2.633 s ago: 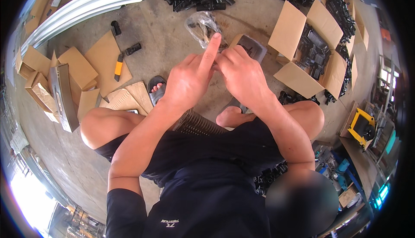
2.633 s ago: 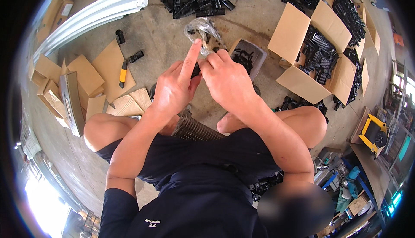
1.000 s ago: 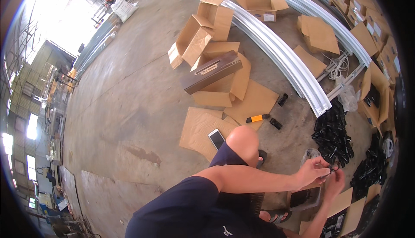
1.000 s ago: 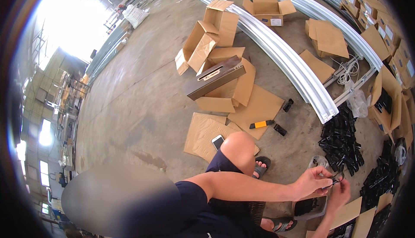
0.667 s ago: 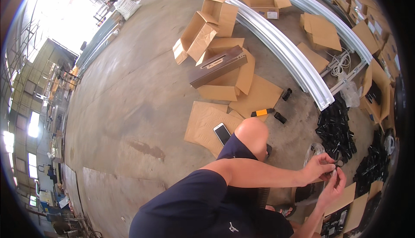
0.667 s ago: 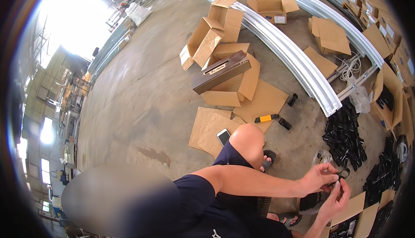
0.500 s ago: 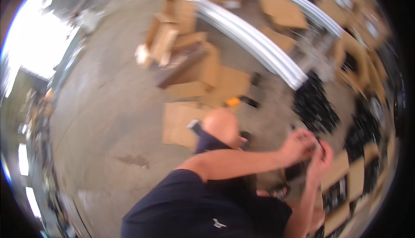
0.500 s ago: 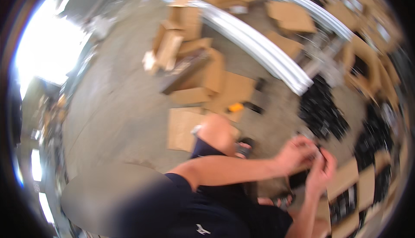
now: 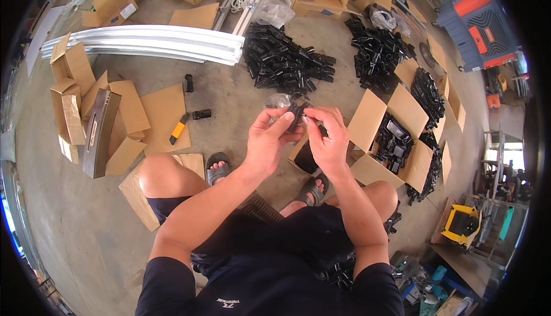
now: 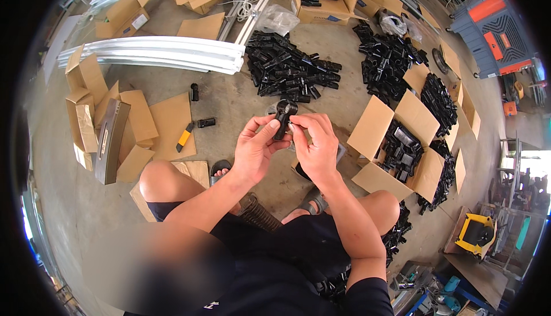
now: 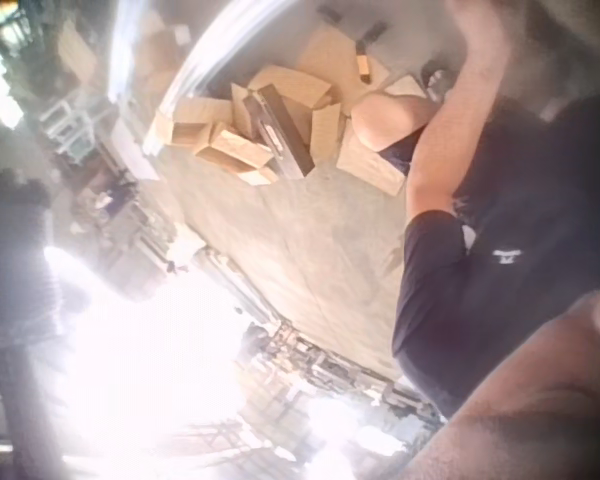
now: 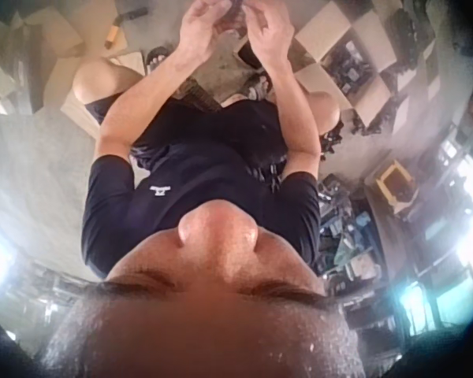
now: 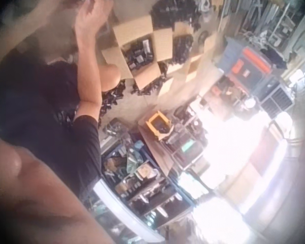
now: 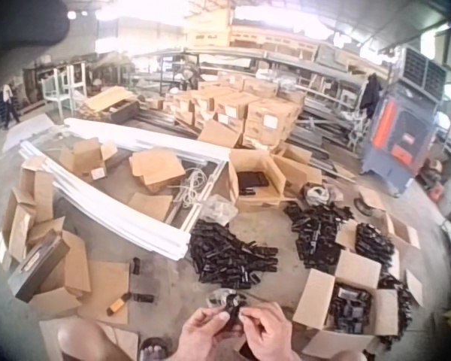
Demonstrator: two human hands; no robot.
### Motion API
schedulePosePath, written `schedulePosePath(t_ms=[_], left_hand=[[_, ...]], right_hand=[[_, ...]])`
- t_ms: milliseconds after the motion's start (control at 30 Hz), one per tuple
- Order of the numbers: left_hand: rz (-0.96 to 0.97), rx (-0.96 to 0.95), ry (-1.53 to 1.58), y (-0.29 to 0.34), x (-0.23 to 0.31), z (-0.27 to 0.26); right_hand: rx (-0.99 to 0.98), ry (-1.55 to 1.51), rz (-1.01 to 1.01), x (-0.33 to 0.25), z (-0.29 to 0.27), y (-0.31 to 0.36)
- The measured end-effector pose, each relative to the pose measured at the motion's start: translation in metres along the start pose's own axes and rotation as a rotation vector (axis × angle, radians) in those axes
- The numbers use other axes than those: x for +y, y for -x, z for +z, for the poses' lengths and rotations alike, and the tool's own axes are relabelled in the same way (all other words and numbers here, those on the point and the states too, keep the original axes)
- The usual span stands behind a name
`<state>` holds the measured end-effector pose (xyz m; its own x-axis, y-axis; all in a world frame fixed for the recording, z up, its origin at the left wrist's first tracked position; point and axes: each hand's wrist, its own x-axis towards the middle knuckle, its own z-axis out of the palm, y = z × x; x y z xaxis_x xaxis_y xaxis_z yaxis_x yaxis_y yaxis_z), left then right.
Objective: The person picks up black plastic components one at a time from a small container on their lap, turns them over to look at different sides, and then places them into one of the cardboard boxes on the floor.
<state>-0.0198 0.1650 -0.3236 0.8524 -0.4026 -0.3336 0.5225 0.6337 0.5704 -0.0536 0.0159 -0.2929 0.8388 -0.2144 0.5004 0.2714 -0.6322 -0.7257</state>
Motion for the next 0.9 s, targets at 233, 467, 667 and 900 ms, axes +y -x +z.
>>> schedulePosePath(t_ms=[233,467,667,900], left_hand=[[0.005,0.006,-0.008,0.002,0.006,0.000],[0.007,0.019,-0.023,0.002,0.005,0.000],[0.021,0.049,-0.025,0.003,0.002,-0.003],[0.003,0.027,-0.032,0.004,0.006,0.002]], right_hand=[[-0.008,0.018,-0.058,-0.002,0.005,-0.002],[0.008,0.010,-0.057,0.005,0.008,0.002],[-0.003,0.023,-0.092,0.001,0.011,0.002],[0.005,0.044,-0.205,0.009,0.008,0.000]])
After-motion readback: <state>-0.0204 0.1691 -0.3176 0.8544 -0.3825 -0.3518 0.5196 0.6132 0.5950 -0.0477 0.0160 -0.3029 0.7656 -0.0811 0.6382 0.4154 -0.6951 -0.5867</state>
